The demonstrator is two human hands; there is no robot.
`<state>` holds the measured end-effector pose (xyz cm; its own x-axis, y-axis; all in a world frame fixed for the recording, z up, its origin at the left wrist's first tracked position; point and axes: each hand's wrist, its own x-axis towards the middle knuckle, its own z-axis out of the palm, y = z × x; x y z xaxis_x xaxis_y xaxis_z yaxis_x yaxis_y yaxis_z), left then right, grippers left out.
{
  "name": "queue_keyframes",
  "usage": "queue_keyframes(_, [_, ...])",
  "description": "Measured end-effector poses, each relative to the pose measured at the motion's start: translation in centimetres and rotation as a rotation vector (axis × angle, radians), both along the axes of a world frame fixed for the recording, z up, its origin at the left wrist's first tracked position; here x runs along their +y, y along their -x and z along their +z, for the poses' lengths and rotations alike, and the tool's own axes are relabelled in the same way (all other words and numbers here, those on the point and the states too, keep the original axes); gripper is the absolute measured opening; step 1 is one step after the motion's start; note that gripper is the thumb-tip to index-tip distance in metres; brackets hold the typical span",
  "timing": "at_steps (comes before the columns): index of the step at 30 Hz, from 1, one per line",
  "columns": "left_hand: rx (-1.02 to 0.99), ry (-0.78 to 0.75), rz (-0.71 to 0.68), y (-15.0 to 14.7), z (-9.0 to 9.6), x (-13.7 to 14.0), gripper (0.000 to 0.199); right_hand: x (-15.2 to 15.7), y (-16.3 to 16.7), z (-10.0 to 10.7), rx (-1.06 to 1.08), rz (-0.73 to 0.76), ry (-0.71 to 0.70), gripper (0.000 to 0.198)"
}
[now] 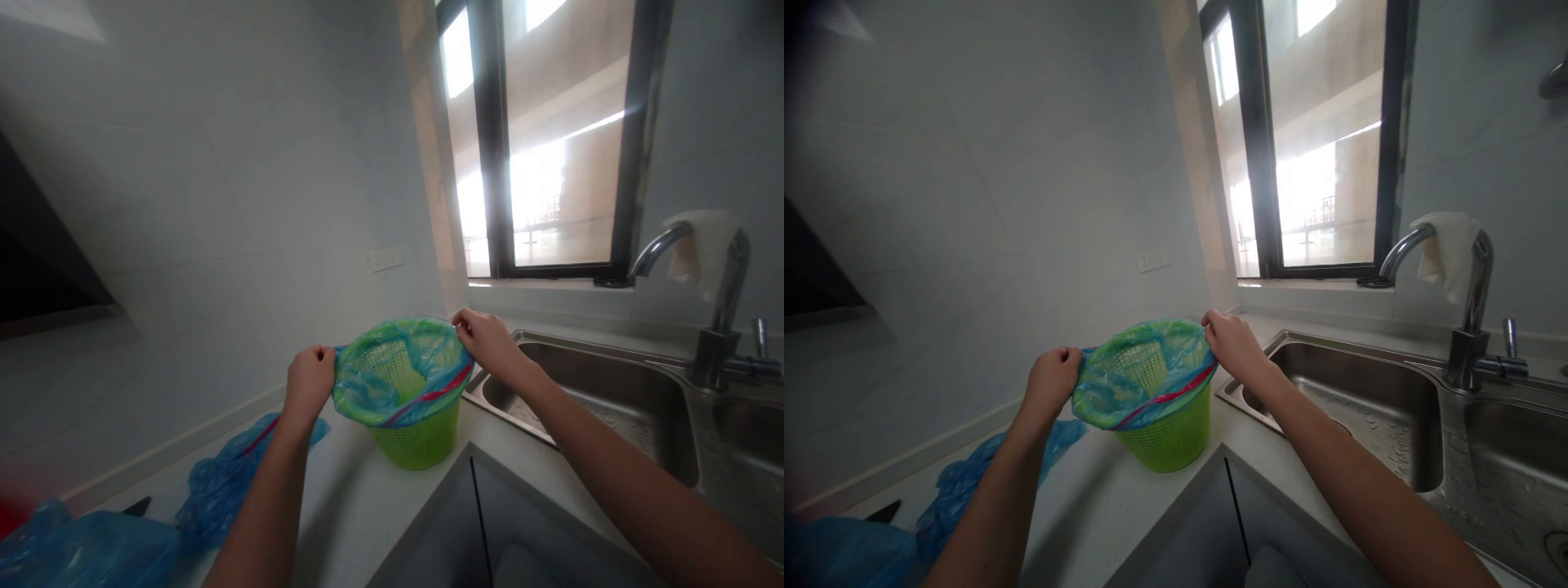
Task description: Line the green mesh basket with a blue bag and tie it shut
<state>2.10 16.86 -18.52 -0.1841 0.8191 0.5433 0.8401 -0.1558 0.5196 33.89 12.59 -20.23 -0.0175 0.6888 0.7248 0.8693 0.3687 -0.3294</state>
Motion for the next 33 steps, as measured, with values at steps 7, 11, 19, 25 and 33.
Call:
queue_keyframes(7, [0.085, -0.087, -0.011, -2.1, 0.6, -2.2, 0.031, -0.3, 0.5, 0.5, 0.081, -0.059, 0.022, 0.017])
queue_keyframes(11, [0.128, -0.099, 0.009, -2.4, 1.0, -3.0, 0.028, 0.2, 1.2, 0.5, 0.339, 0.005, -0.024, 0.011])
queue_keyframes(19, [0.281, -0.04, 0.126, -1.6, 0.6, -2.4, 0.033, 1.4, 0.9, 1.1, 1.393, 0.604, 0.192, 0.013])
queue_keyframes(25, [0.276, 0.008, 0.18, 0.1, 0.7, -1.2, 0.037, 1.6, 1.2, 0.8, 1.61, 0.709, 0.262, 0.021])
queue_keyframes(33, [-0.038, 0.125, 0.033, 2.1, 1.3, -0.5, 0.023, 0.6, 3.1, -0.4, 0.707, 0.668, 0.274, 0.025])
